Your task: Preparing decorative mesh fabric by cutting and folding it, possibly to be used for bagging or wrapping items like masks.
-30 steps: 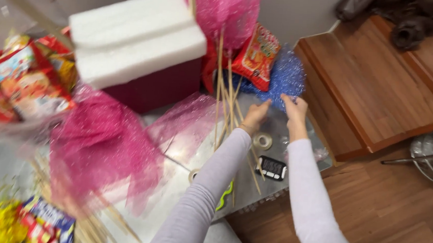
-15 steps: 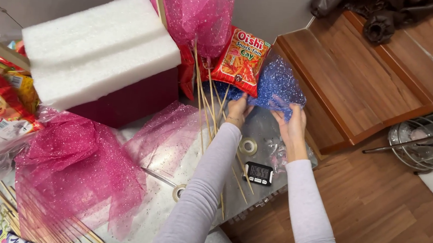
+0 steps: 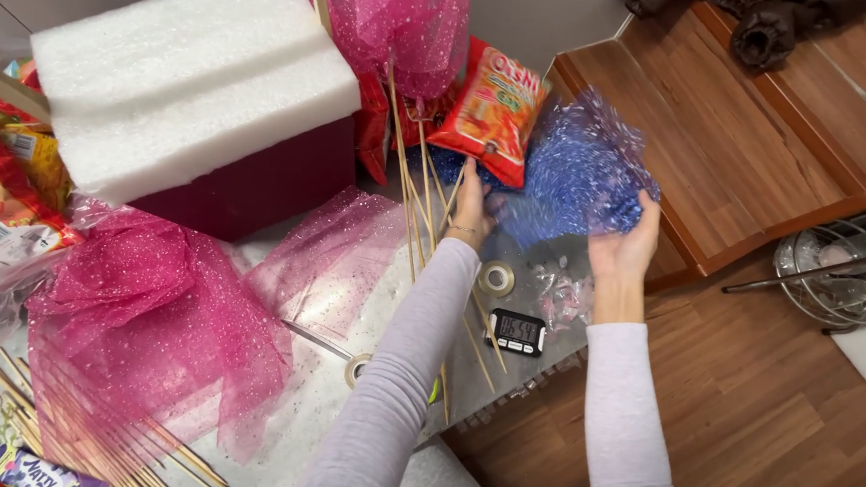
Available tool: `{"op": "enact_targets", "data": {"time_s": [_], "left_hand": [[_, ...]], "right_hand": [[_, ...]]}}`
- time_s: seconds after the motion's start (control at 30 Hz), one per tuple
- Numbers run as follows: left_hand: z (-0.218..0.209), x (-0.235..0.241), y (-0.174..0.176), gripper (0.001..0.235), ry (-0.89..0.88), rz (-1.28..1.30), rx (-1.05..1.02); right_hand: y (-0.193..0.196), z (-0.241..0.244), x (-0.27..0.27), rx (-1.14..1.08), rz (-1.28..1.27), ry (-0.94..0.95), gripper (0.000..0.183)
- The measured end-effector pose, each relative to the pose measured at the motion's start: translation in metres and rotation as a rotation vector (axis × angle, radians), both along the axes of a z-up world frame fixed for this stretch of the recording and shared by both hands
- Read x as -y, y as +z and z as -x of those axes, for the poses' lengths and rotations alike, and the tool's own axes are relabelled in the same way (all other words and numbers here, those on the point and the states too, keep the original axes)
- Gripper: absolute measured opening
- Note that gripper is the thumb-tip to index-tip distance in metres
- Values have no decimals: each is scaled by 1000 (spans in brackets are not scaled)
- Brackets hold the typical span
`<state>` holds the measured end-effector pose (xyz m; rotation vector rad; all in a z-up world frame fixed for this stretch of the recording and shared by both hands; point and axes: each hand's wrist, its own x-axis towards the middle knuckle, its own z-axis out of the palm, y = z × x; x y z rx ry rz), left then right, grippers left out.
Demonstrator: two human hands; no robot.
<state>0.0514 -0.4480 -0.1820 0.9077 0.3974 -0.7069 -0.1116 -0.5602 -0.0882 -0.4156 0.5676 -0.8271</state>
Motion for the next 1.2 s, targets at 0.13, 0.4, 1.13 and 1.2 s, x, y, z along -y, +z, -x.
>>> {"op": "enact_targets", "data": {"time_s": [0.13, 0.4, 1.13, 1.2], "left_hand": [[10, -8, 9, 90, -79, -20, 40], [118, -114, 110, 96, -357, 86, 352], [246, -354, -23, 74, 455, 393, 126], [238, -351, 0, 81, 466, 279, 83]], "right_hand": [[21, 3, -14, -49, 24, 123, 20], [33, 8, -27, 186, 11, 305, 21], [-72, 41, -253, -340, 563, 925, 22], [-74, 47, -250, -321, 625, 941, 26]]}}
